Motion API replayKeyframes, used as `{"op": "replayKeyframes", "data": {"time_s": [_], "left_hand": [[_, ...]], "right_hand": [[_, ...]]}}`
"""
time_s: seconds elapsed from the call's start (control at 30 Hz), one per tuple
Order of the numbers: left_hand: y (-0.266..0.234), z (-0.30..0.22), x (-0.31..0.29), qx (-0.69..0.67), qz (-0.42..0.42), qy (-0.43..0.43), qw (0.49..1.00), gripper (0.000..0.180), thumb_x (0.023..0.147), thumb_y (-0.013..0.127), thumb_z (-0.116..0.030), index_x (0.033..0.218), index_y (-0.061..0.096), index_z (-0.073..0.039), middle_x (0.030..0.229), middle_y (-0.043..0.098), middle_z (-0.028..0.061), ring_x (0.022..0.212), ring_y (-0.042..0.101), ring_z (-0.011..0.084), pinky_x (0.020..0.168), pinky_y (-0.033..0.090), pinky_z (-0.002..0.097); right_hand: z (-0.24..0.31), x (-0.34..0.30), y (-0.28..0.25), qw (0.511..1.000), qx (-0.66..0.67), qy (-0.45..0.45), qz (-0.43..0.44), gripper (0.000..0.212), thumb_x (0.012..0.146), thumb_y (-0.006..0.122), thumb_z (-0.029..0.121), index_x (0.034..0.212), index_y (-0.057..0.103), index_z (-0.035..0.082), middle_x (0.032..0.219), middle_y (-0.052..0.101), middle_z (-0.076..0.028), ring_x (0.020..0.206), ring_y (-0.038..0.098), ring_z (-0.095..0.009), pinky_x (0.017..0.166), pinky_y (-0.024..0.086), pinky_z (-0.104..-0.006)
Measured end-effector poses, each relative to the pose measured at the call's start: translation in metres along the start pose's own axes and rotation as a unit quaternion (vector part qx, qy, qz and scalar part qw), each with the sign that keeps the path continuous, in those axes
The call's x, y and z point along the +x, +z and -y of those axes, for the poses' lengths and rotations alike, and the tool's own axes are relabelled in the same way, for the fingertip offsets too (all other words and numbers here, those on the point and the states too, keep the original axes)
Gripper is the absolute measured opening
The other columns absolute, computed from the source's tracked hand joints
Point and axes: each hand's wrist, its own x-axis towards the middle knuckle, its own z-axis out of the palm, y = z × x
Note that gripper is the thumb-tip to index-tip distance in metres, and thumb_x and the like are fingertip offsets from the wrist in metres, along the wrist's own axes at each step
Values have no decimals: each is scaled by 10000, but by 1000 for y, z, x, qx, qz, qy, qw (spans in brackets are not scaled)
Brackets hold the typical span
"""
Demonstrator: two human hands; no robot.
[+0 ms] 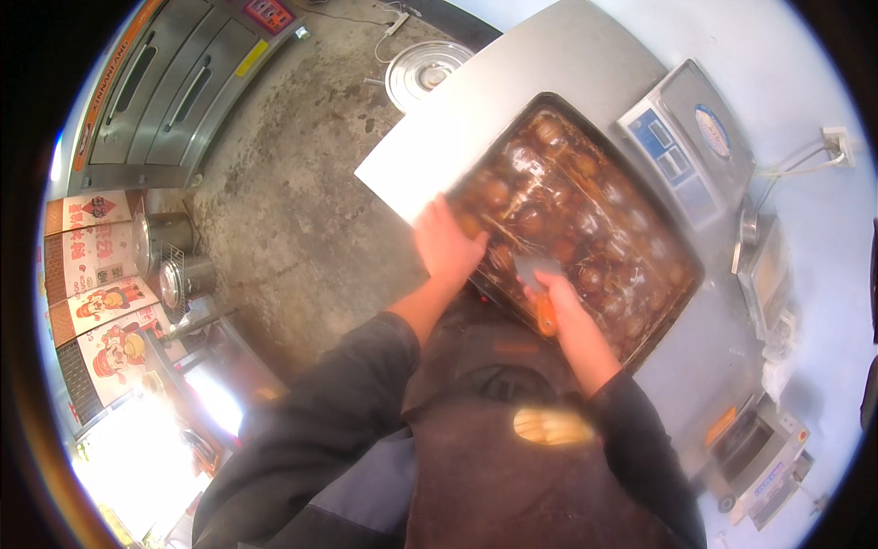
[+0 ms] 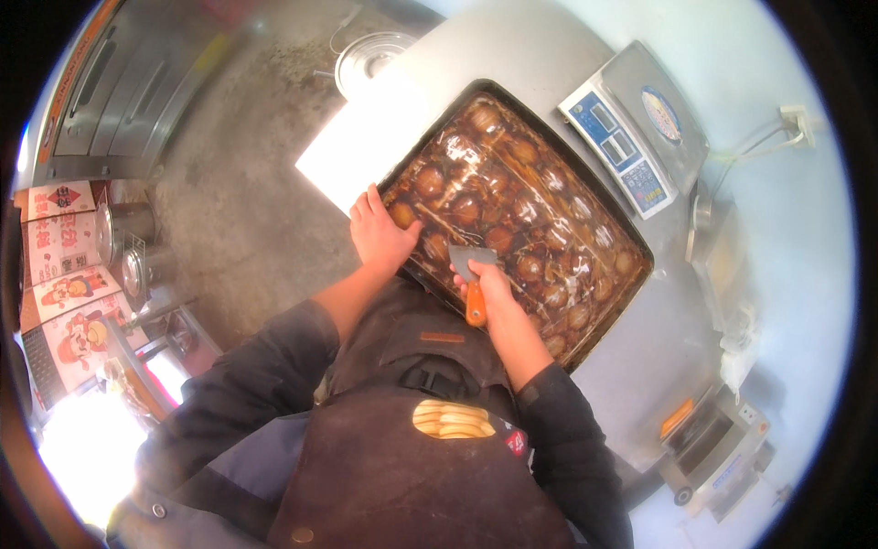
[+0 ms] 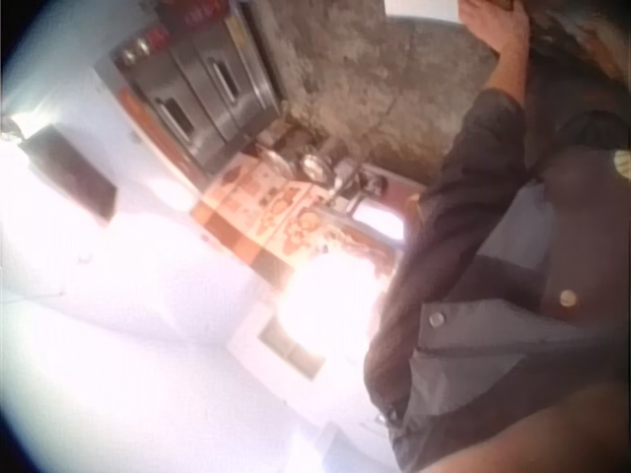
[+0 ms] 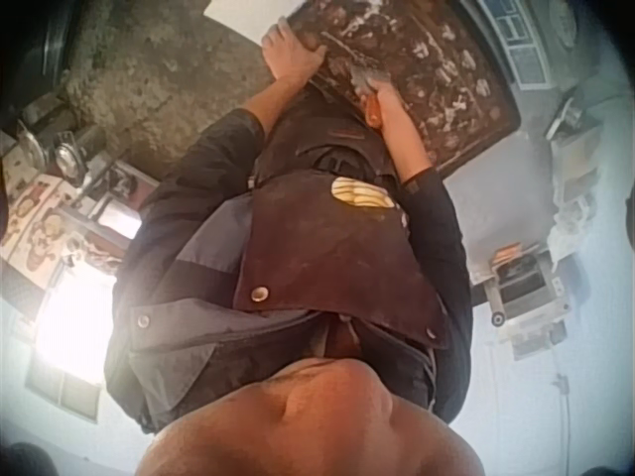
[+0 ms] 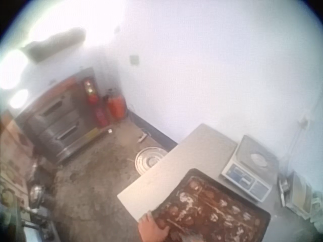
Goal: The person uses a spatula to separate and arrange round baked items on a metal tray. They then move to a counter and place the items into a plastic bag along with other packaged snacks, preparing a mixed order.
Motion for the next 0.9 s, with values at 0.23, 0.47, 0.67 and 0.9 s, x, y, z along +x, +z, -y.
{"op": "replayKeyframes", "data": {"time_s": [0.23, 0.47, 0.67, 0.9], "left_hand": [[0, -2, 0, 8, -1, 5, 1000, 1097, 713, 931, -382, 1542, 349, 38, 1483, 481, 244, 1363, 459, 425, 1141, 421, 500], [1, 0, 1, 16, -3, 15, 1000, 1107, 715, 931, -384, 1549, 340, 40, 1477, 482, 244, 1367, 454, 422, 1145, 415, 501], [2, -1, 1, 11, -4, 13, 1000, 1101, 718, 928, -384, 1549, 341, 38, 1480, 479, 241, 1370, 449, 420, 1144, 415, 501], [4, 0, 0, 14, -3, 10, 1000, 1099, 726, 921, -386, 1556, 336, 34, 1494, 470, 236, 1370, 446, 420, 1144, 414, 503]], "right_hand": [[-4, -3, -19, 999, 25, 40, 2, 333, 1060, 581, 205, 1357, 582, 55, 1160, 766, -115, 795, 687, -163, 574, 561, -269], [-4, -8, -4, 999, -8, -8, -31, 325, 1099, 522, 207, 1299, 617, -31, 1113, 763, -139, 792, 719, -201, 573, 559, -285], [0, -5, -1, 999, -16, -14, -29, 333, 1089, 544, 202, 1326, 599, -25, 1141, 758, -155, 808, 725, -213, 585, 562, -288], [3, -11, 3, 999, -20, -21, -33, 328, 1099, 527, 198, 1307, 606, -43, 1131, 754, -155, 796, 723, -214, 588, 560, -293]]}}
